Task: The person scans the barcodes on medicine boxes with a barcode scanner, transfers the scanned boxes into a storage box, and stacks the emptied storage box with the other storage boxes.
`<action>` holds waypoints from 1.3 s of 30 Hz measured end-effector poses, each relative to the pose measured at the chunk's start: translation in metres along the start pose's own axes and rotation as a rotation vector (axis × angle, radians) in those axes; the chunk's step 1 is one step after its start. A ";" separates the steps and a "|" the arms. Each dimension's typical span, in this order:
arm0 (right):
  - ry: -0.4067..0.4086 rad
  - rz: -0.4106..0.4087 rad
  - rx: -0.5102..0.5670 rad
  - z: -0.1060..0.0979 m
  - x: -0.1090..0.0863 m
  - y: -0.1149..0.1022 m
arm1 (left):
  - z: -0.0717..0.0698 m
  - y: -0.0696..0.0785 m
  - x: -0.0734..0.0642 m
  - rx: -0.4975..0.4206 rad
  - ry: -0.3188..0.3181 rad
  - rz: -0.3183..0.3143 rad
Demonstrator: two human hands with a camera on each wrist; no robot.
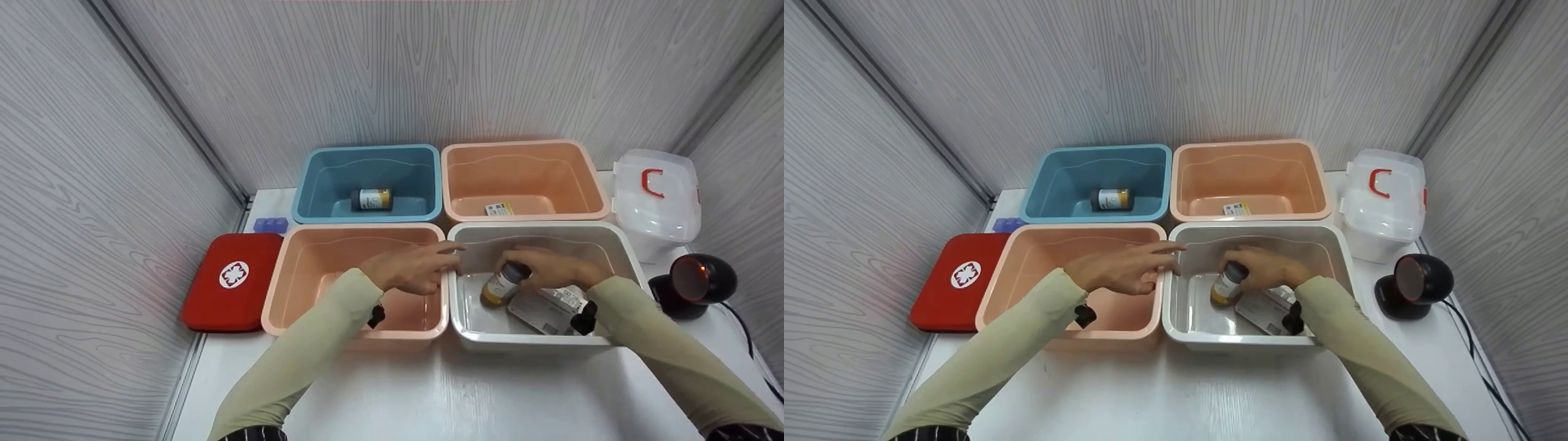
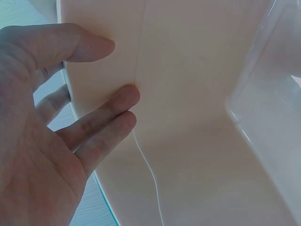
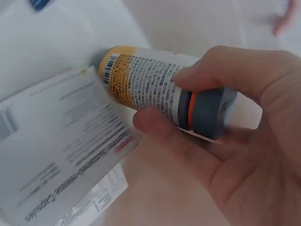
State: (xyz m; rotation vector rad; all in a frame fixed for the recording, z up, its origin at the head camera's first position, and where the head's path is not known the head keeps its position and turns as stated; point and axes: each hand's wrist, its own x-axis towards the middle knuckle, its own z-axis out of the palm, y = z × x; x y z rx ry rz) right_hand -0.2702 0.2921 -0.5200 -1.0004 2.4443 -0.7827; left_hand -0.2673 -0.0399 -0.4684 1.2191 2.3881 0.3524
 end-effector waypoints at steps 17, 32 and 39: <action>0.601 0.075 0.561 -0.051 -0.066 -0.020 | -0.004 -0.001 0.000 -0.016 0.000 -0.013; 0.841 0.075 0.679 -0.051 -0.087 -0.013 | 0.000 -0.004 0.002 -0.015 0.003 0.015; 0.924 -0.023 1.033 -0.050 -0.093 -0.014 | 0.001 -0.004 0.001 -0.022 0.009 0.039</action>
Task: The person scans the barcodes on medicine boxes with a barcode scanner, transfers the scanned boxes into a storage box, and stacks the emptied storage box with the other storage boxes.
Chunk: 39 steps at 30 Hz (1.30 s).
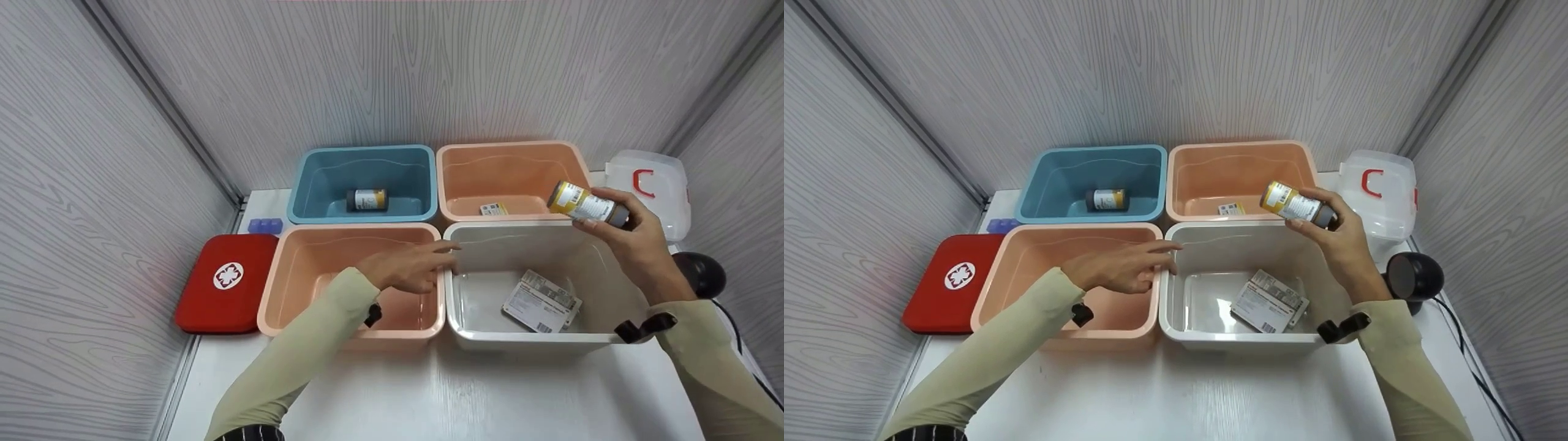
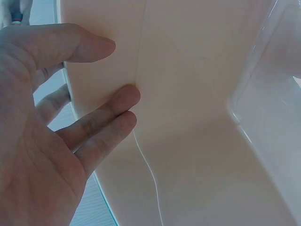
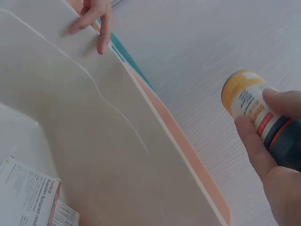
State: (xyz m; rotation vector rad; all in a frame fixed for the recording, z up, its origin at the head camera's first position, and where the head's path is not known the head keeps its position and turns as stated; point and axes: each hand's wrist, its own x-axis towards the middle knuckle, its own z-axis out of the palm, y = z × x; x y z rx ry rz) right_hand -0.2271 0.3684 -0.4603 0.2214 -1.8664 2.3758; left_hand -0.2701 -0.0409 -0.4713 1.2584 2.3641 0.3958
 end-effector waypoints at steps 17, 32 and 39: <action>0.111 -0.242 -0.257 -0.020 -0.011 -0.001 | 0.000 0.002 0.001 -0.003 -0.011 -0.046; 0.181 -0.196 -0.081 -0.045 -0.025 -0.004 | 0.001 0.001 0.002 -0.009 -0.009 -0.024; 0.179 -0.229 0.102 -0.053 -0.030 -0.003 | 0.000 0.001 0.001 0.001 -0.017 -0.031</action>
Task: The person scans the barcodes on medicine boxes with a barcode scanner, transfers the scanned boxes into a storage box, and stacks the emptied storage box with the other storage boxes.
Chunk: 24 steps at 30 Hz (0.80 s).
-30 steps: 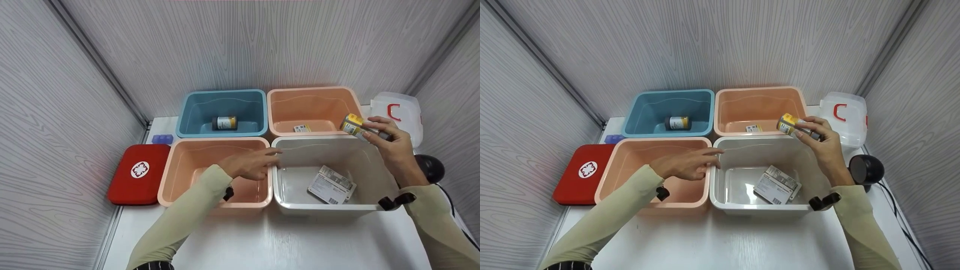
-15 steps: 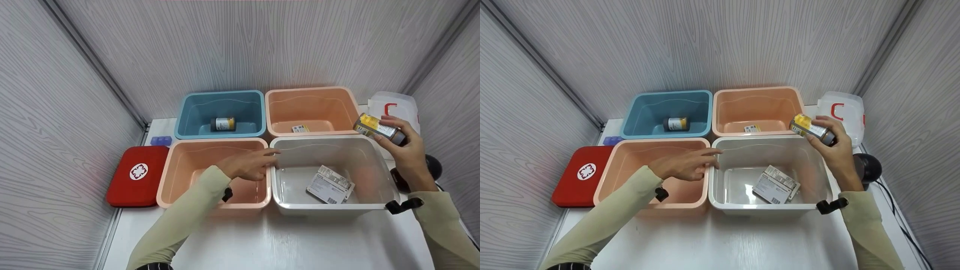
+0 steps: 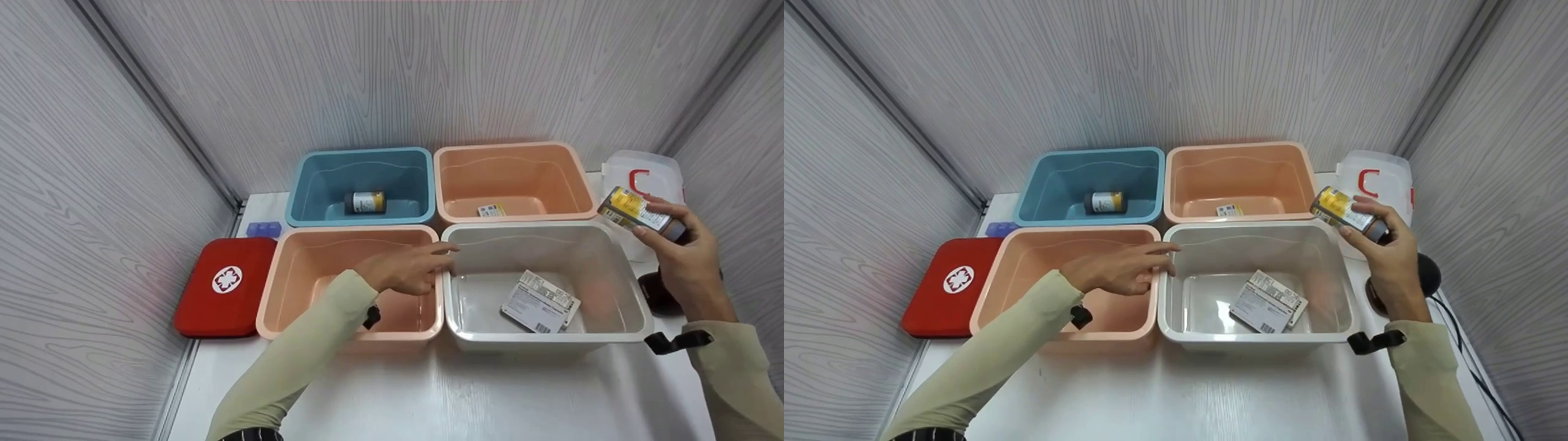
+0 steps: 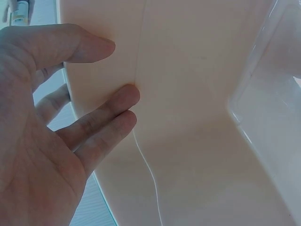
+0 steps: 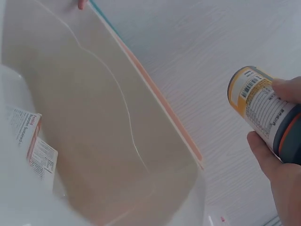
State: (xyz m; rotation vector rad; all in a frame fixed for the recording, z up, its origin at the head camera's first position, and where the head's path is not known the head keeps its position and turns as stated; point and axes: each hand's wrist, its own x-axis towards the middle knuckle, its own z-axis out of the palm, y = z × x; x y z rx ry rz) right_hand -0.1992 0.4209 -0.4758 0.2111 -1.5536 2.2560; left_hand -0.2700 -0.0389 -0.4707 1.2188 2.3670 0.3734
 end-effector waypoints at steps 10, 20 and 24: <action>0.140 0.086 -0.095 -0.025 -0.025 -0.001 | 0.001 0.000 0.000 0.004 0.010 0.006; 0.308 0.134 0.223 -0.058 -0.063 0.026 | 0.000 0.001 0.000 0.013 0.009 -0.011; 0.312 0.191 0.230 -0.067 -0.076 0.036 | 0.000 0.001 -0.001 0.026 0.002 -0.014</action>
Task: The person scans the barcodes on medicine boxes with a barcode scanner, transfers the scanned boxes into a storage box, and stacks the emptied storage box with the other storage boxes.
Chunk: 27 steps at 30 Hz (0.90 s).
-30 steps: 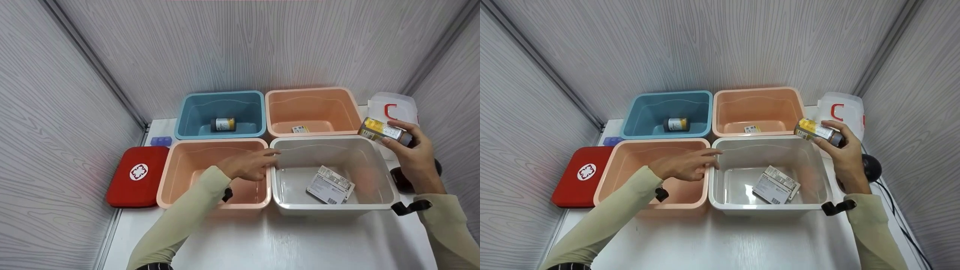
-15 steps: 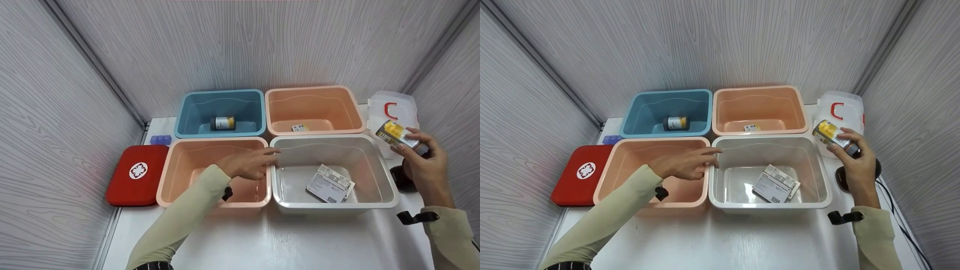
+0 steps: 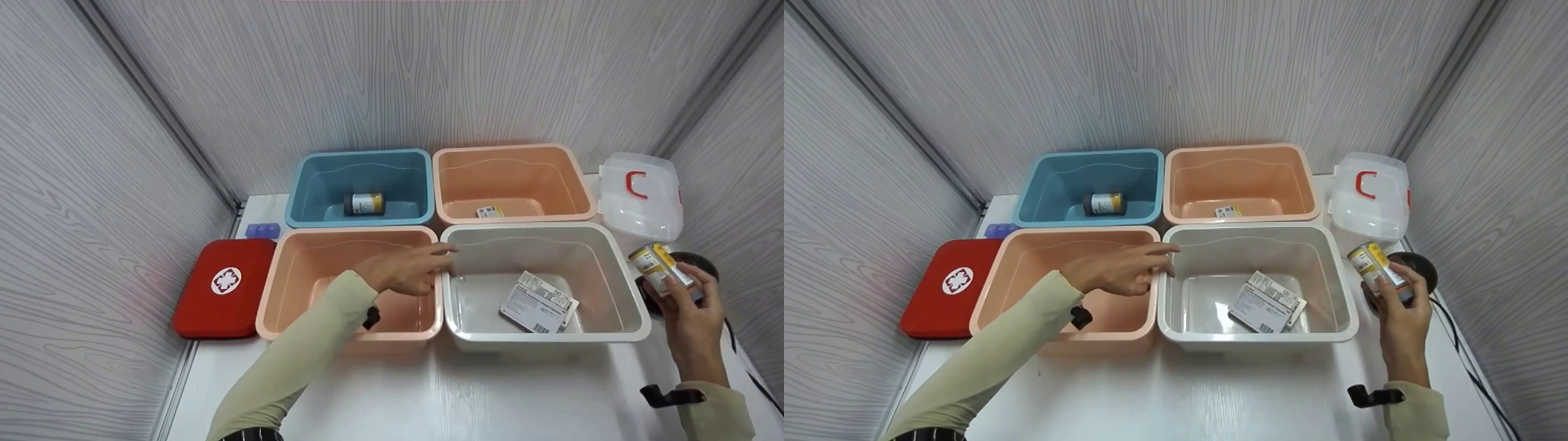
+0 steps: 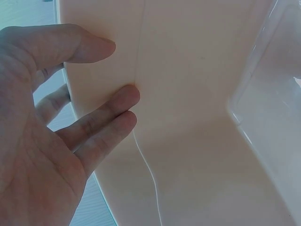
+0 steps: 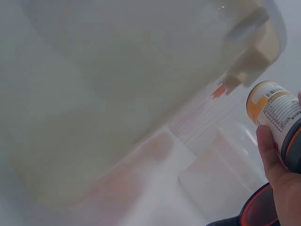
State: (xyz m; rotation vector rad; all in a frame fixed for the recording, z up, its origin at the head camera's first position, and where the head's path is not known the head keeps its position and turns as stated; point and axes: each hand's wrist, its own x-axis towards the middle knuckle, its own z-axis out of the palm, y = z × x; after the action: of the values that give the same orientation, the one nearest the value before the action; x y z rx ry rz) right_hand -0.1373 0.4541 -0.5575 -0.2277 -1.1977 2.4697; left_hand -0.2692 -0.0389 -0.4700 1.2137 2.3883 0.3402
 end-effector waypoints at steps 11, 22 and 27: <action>0.242 0.171 0.122 -0.021 -0.018 0.028 | 0.000 -0.001 0.000 0.009 0.006 0.013; 0.264 0.178 0.056 -0.021 -0.020 0.027 | 0.002 -0.002 0.001 -0.041 0.008 0.031; 0.185 0.080 -0.078 -0.004 -0.011 0.007 | 0.002 -0.002 0.001 -0.031 0.015 0.030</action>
State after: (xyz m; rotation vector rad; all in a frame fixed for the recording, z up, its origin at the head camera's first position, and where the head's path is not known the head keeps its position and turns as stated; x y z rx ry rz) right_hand -0.1277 0.4480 -0.5660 -0.5235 -1.2275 2.4091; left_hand -0.2700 -0.0396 -0.4725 1.2388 2.3705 0.3951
